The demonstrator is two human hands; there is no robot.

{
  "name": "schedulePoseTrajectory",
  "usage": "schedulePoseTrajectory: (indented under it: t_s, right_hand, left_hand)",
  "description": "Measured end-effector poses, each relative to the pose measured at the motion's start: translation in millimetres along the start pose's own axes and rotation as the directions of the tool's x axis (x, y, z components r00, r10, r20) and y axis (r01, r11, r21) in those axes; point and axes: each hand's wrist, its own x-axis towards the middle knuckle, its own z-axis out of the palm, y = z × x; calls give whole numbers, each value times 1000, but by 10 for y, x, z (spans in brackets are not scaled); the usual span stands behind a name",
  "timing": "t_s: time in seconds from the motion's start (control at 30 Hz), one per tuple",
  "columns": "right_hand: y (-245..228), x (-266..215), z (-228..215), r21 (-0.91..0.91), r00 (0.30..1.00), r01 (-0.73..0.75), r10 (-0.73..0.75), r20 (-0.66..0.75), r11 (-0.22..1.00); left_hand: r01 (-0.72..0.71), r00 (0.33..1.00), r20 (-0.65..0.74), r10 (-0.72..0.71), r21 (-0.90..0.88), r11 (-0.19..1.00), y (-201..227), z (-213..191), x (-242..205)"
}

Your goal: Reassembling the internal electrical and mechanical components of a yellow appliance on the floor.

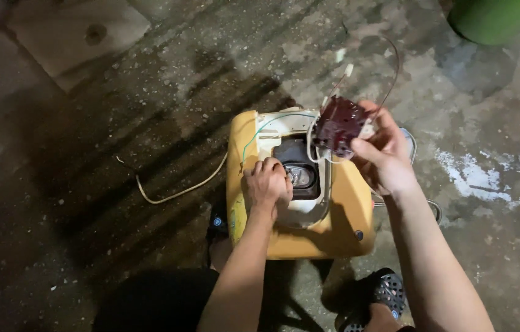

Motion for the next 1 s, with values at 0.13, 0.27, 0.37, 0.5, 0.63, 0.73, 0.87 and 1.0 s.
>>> schedulePoseTrajectory:
  t_s: [0.13, 0.27, 0.37, 0.5, 0.63, 0.73, 0.87, 1.0]
  right_hand:
    - [227, 91, 28, -230, 996, -83, 76, -37, 970]
    - [529, 181, -103, -150, 969, -242, 229, -93, 959]
    - [564, 320, -129, 43, 959, -242, 245, -144, 969]
    - [339, 392, -173, 393, 954, -90, 193, -231, 915]
    - [374, 184, -377, 477, 955, -72, 199, -220, 876]
    - [534, -23, -623, 527, 943, -74, 231, -239, 847]
    - [498, -223, -618, 461, 960, -19, 144, -239, 887]
    - [574, -293, -500, 60, 981, -129, 136, -140, 990]
  left_hand:
    - [15, 999, 49, -12, -55, 998, 64, -239, 65]
    - [39, 998, 52, -34, -98, 994, 126, -450, 92]
    - [55, 995, 91, -47, -90, 994, 124, -451, 65]
    - [39, 997, 76, -34, -67, 997, 127, -524, 101]
    - [12, 1000, 14, -11, -80, 997, 105, -420, 87]
    - [15, 999, 39, -13, -67, 998, 120, -458, 85]
    - [12, 998, 61, -8, -67, 998, 108, -475, 96]
    - [23, 996, 93, -15, -82, 996, 142, -603, 116]
